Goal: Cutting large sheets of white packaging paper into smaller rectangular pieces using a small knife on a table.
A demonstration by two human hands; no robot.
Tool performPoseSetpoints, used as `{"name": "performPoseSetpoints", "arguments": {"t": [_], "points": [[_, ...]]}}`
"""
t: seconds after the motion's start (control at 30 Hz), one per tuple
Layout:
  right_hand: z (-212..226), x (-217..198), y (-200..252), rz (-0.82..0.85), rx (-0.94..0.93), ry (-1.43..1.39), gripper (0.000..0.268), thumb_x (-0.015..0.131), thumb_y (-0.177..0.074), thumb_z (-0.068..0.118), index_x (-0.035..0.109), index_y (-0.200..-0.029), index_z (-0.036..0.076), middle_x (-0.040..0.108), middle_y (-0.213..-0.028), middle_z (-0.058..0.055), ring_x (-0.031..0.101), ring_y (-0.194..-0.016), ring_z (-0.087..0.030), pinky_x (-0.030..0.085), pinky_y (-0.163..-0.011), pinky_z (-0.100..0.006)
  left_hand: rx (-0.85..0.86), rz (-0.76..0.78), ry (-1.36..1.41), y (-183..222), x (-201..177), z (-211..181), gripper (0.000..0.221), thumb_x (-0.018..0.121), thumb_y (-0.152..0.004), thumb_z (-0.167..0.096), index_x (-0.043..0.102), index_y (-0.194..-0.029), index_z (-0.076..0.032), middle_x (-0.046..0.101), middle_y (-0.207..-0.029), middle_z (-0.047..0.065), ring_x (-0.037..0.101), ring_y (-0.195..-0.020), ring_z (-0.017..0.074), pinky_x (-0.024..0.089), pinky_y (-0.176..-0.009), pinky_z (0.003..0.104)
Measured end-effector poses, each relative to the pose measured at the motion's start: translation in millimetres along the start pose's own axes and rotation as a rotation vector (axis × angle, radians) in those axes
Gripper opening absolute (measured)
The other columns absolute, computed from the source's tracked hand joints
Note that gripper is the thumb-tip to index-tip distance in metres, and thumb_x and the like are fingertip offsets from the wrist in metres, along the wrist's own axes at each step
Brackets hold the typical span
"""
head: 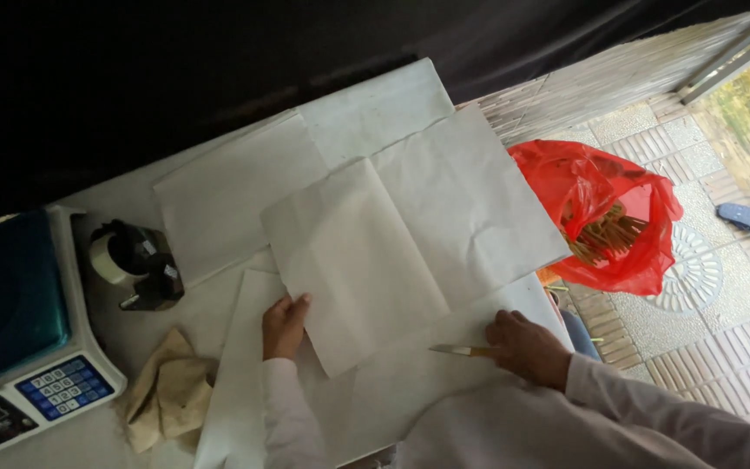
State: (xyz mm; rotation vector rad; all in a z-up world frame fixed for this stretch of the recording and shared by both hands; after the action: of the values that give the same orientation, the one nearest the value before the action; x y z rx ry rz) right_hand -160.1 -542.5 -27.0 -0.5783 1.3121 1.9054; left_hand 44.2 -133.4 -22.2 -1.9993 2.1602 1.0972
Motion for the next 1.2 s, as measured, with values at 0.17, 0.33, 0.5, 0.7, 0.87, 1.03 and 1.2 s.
{"name": "performPoseSetpoints", "arguments": {"t": [0.17,0.33,0.5,0.7,0.87,1.03,1.2], "points": [[14,8,-3,-0.308,-0.319,0.326,0.01,0.062,-0.08,0.024,0.064,-0.084,0.014,0.06,-0.089,-0.008,0.06,-0.077,-0.03,0.054,-0.07,-0.044,0.018,0.09,-0.037,36,-4,-24,0.039,0.068,-0.093,-0.046,0.047,-0.075,-0.018,0.047,-0.076,-0.005,0.045,-0.071,0.0121,0.034,-0.07,0.026],[-21,6,2,-0.046,-0.57,-0.098,0.03,0.061,-0.084,0.024,0.056,-0.112,0.016,0.066,-0.103,-0.006,0.062,-0.091,-0.026,0.047,-0.08,-0.042,-0.211,0.312,0.222,51,-1,49,0.039,0.076,-0.084,-0.035,0.064,-0.102,-0.003,0.069,-0.095,0.01,0.066,-0.085,0.0234,0.055,-0.071,0.039],[19,-65,-2,0.359,-0.429,-0.503,0.028,0.047,-0.072,-0.006,0.059,-0.079,0.019,0.067,-0.067,0.007,0.061,-0.062,-0.008,0.046,-0.061,-0.025,-0.456,0.355,0.191,82,-6,54,0.055,0.076,-0.083,-0.027,0.072,-0.13,0.0,0.078,-0.118,0.014,0.074,-0.102,0.0267,0.06,-0.09,0.039],[29,-113,-63,0.025,-0.387,-1.069,0.015,0.051,-0.1,0.011,0.06,-0.11,0.005,0.052,-0.061,0.003,0.047,-0.05,-0.007,0.042,-0.042,-0.02,-0.068,-0.032,0.157,42,-18,76,0.046,0.076,-0.089,-0.051,0.06,-0.082,-0.008,0.056,-0.077,0.009,0.058,-0.073,0.0231,0.052,-0.065,0.039],[52,-125,-99,-0.188,-0.086,-0.943,0.026,0.049,-0.107,0.02,0.068,-0.109,0.003,0.07,-0.088,-0.014,0.064,-0.076,-0.022,0.062,-0.07,-0.037,-0.158,-0.157,0.102,55,-22,107,0.036,0.068,-0.094,-0.042,0.063,-0.086,-0.007,0.059,-0.08,0.008,0.056,-0.074,0.0232,0.05,-0.067,0.041],[47,-98,-135,-0.19,-0.094,-0.807,0.023,0.046,-0.106,0.02,0.059,-0.118,0.005,0.071,-0.078,-0.013,0.069,-0.066,-0.022,0.064,-0.06,-0.036,-0.093,-0.423,-0.236,80,-42,73,0.046,0.073,-0.091,-0.034,0.066,-0.127,-0.007,0.071,-0.11,0.015,0.07,-0.096,0.0292,0.057,-0.085,0.046],[77,-128,-137,-0.314,-0.222,-0.66,0.033,0.042,-0.105,0.009,0.049,-0.137,0.005,0.065,-0.079,-0.015,0.067,-0.073,-0.029,0.061,-0.074,-0.048,0.574,-0.872,-0.309,54,3,-33,0.032,0.077,-0.084,-0.01,0.071,-0.114,0.0,0.068,-0.108,0.024,0.063,-0.104,0.0437,0.049,-0.095,0.053]]}}
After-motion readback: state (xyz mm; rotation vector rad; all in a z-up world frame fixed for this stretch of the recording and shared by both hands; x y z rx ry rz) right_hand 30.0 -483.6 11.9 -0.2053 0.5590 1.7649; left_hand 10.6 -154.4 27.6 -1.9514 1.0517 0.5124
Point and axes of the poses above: each hand's wrist, its own y-axis away from the middle knuckle, its own x-axis out of the palm, z = x × y, the point moved 7 cm from there along -y, towards the middle knuckle
